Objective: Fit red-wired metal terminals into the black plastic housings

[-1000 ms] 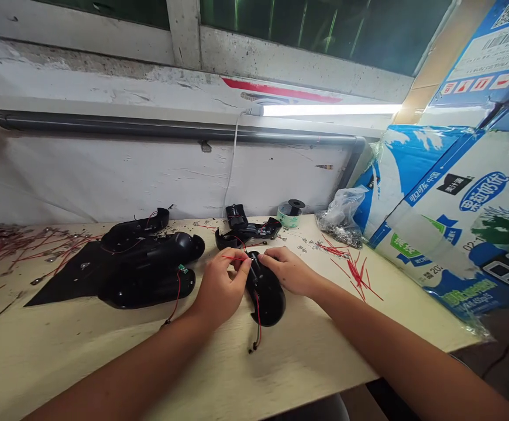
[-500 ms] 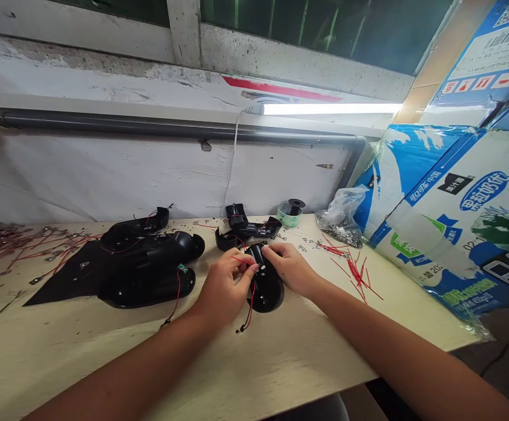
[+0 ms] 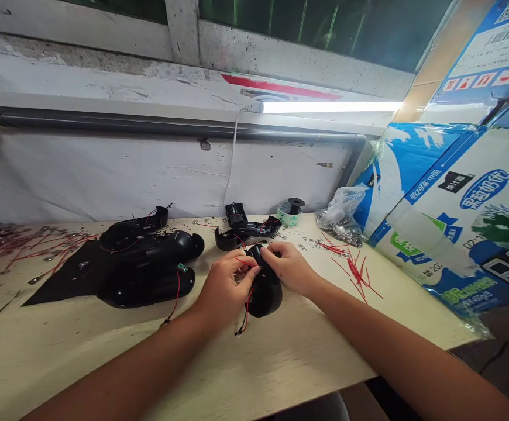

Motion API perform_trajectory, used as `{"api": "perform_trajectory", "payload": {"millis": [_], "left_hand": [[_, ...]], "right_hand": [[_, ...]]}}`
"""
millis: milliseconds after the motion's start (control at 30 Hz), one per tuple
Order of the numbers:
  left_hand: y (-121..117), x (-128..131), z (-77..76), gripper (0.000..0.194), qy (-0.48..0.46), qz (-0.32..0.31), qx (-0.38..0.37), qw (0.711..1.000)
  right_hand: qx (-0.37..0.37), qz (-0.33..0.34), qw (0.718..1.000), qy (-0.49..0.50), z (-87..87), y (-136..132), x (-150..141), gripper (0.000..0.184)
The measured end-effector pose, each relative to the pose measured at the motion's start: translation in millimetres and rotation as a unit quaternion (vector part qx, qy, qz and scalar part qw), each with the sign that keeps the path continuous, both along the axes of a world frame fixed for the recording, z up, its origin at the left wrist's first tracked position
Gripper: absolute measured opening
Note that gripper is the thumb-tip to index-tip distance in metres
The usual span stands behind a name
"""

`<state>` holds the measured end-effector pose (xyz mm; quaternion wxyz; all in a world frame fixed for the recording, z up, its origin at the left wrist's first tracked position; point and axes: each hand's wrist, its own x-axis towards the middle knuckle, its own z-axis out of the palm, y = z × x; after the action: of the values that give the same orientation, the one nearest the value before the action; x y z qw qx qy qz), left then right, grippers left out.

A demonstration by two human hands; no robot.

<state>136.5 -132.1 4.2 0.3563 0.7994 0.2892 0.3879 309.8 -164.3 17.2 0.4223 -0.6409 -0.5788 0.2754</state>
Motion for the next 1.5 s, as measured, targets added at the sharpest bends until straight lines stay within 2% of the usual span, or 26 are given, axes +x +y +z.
{"api": "perform_trajectory", "payload": {"millis": [600, 1100, 1500], "left_hand": [[1.4, -0.7, -3.5, 0.014, 0.010, 0.005, 0.025, 1.000], [1.4, 0.1, -2.0, 0.015, -0.008, 0.007, 0.008, 1.000], [2.0, -0.4, -2.5, 0.014, 0.002, 0.009, 0.014, 1.000]], "right_hand": [[0.004, -0.005, 1.000, -0.025, -3.4, 1.1, -1.9, 0.035], [0.005, -0.013, 0.998, -0.059, -1.3, -0.5, -2.4, 0.031], [0.010, -0.012, 0.999, -0.046, -3.3, 1.3, -2.6, 0.033]]}}
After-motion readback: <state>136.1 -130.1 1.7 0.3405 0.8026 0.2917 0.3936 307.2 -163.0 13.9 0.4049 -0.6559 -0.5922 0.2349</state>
